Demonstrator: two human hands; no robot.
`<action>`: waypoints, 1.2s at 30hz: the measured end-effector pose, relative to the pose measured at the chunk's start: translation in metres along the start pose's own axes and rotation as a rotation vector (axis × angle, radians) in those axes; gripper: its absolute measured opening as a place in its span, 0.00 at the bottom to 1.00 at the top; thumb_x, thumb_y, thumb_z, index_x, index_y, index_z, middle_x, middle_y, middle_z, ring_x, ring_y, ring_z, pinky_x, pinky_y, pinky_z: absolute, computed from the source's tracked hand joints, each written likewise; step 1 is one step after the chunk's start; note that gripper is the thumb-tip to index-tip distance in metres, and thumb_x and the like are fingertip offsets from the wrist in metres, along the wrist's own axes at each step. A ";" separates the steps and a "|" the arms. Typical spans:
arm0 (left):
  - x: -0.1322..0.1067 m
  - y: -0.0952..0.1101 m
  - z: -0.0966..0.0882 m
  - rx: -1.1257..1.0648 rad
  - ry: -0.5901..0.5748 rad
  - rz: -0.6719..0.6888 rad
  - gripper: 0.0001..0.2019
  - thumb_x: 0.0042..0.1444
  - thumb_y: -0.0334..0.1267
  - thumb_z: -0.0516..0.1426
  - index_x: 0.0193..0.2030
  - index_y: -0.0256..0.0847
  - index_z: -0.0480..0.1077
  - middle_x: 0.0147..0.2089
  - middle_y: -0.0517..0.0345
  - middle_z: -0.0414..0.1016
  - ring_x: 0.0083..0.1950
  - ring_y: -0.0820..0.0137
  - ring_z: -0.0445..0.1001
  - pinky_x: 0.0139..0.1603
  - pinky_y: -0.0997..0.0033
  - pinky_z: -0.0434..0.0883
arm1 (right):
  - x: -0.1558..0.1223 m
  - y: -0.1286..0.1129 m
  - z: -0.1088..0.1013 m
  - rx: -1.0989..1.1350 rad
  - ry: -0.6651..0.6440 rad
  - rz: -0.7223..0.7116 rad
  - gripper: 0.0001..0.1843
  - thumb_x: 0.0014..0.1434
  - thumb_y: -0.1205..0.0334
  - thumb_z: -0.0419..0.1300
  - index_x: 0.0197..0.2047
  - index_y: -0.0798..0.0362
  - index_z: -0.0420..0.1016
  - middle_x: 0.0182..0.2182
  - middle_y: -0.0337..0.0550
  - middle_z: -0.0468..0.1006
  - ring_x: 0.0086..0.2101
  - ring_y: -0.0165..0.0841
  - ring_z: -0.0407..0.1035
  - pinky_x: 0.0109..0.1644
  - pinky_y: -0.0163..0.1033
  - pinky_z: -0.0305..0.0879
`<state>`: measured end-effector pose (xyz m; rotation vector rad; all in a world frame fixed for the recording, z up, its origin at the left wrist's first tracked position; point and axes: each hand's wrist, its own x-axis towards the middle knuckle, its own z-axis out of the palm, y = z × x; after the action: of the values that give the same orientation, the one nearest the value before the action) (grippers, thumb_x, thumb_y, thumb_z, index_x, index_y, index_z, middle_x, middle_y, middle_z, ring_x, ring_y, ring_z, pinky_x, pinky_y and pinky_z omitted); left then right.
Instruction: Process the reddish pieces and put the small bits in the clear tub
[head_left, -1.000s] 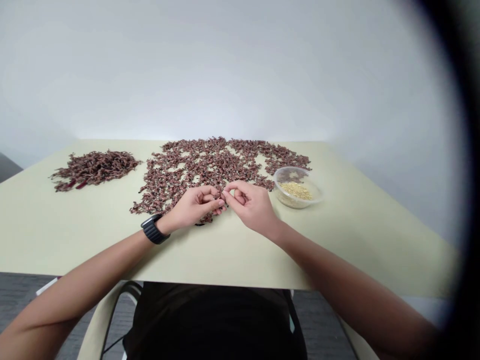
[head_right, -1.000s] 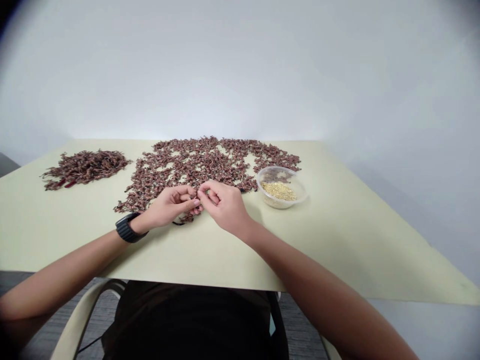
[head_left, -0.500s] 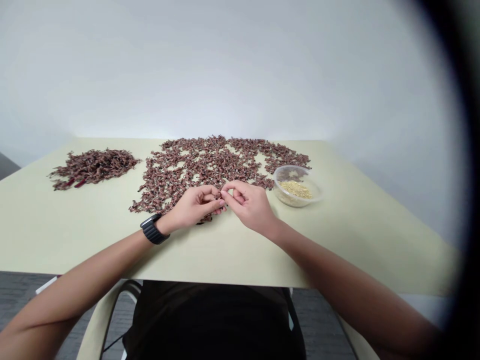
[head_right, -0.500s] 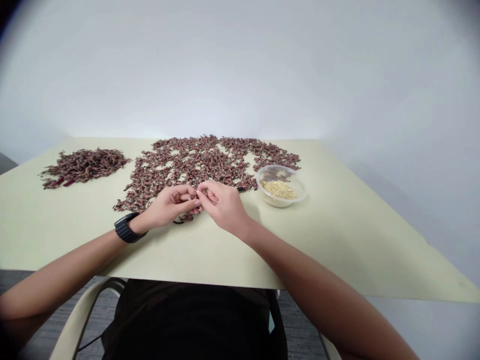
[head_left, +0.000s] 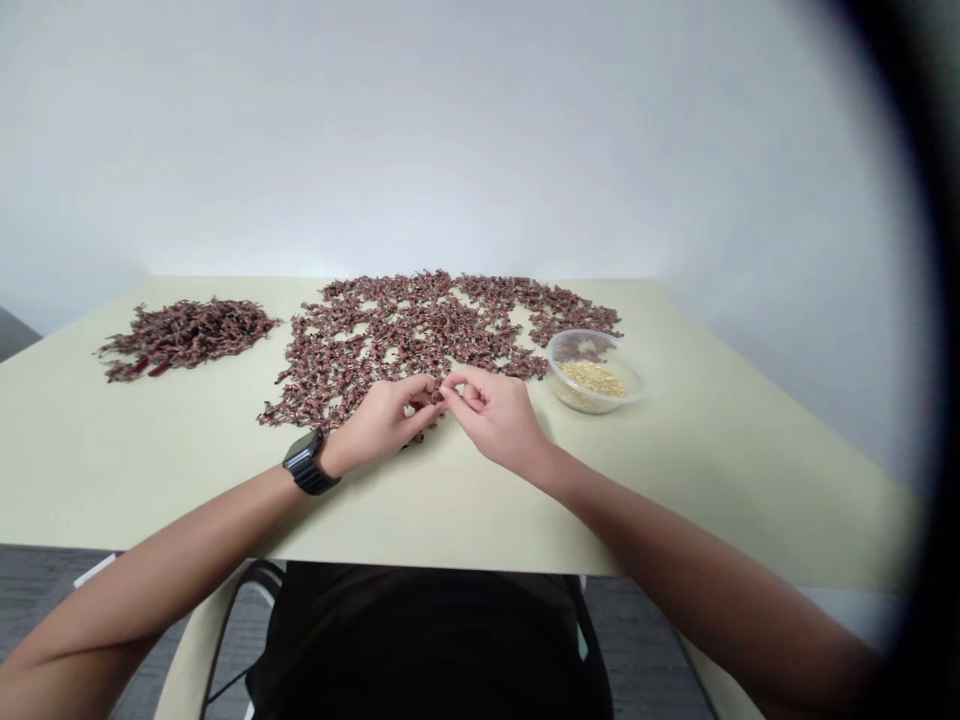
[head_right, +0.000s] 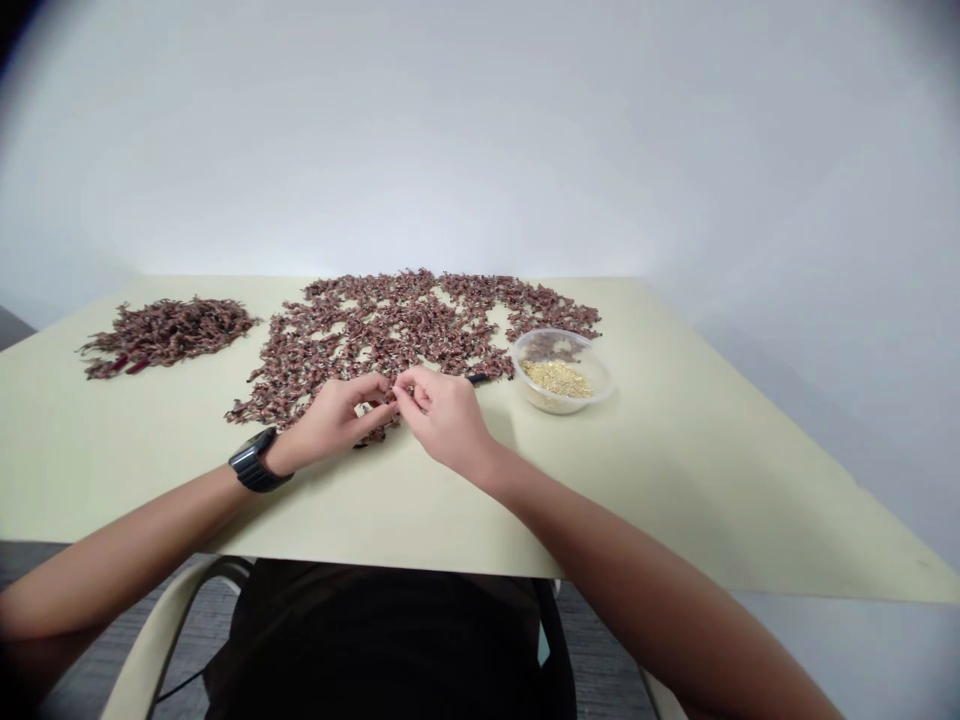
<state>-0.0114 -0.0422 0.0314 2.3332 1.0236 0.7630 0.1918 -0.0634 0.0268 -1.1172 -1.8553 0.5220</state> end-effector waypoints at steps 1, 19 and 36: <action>0.000 -0.001 0.000 0.037 0.008 0.015 0.09 0.68 0.43 0.56 0.41 0.41 0.71 0.34 0.59 0.79 0.32 0.71 0.76 0.34 0.73 0.66 | -0.001 0.000 0.001 0.022 0.003 0.027 0.08 0.65 0.59 0.59 0.36 0.51 0.77 0.19 0.32 0.59 0.22 0.29 0.57 0.31 0.37 0.53; -0.002 -0.007 0.010 0.287 0.014 0.084 0.10 0.72 0.41 0.51 0.38 0.42 0.64 0.32 0.57 0.73 0.32 0.70 0.71 0.33 0.71 0.62 | 0.000 0.008 0.016 0.315 0.032 0.319 0.11 0.59 0.53 0.65 0.35 0.53 0.78 0.19 0.33 0.62 0.21 0.29 0.53 0.25 0.37 0.48; -0.003 0.000 0.007 0.129 -0.018 -0.014 0.09 0.69 0.40 0.54 0.41 0.40 0.72 0.33 0.60 0.79 0.31 0.73 0.74 0.34 0.74 0.65 | 0.004 0.016 0.013 0.499 -0.076 0.453 0.15 0.58 0.50 0.67 0.36 0.55 0.79 0.21 0.34 0.67 0.20 0.26 0.51 0.24 0.35 0.43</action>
<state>-0.0085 -0.0456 0.0254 2.4340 1.1107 0.6879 0.1880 -0.0510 0.0102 -1.1721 -1.4079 1.2253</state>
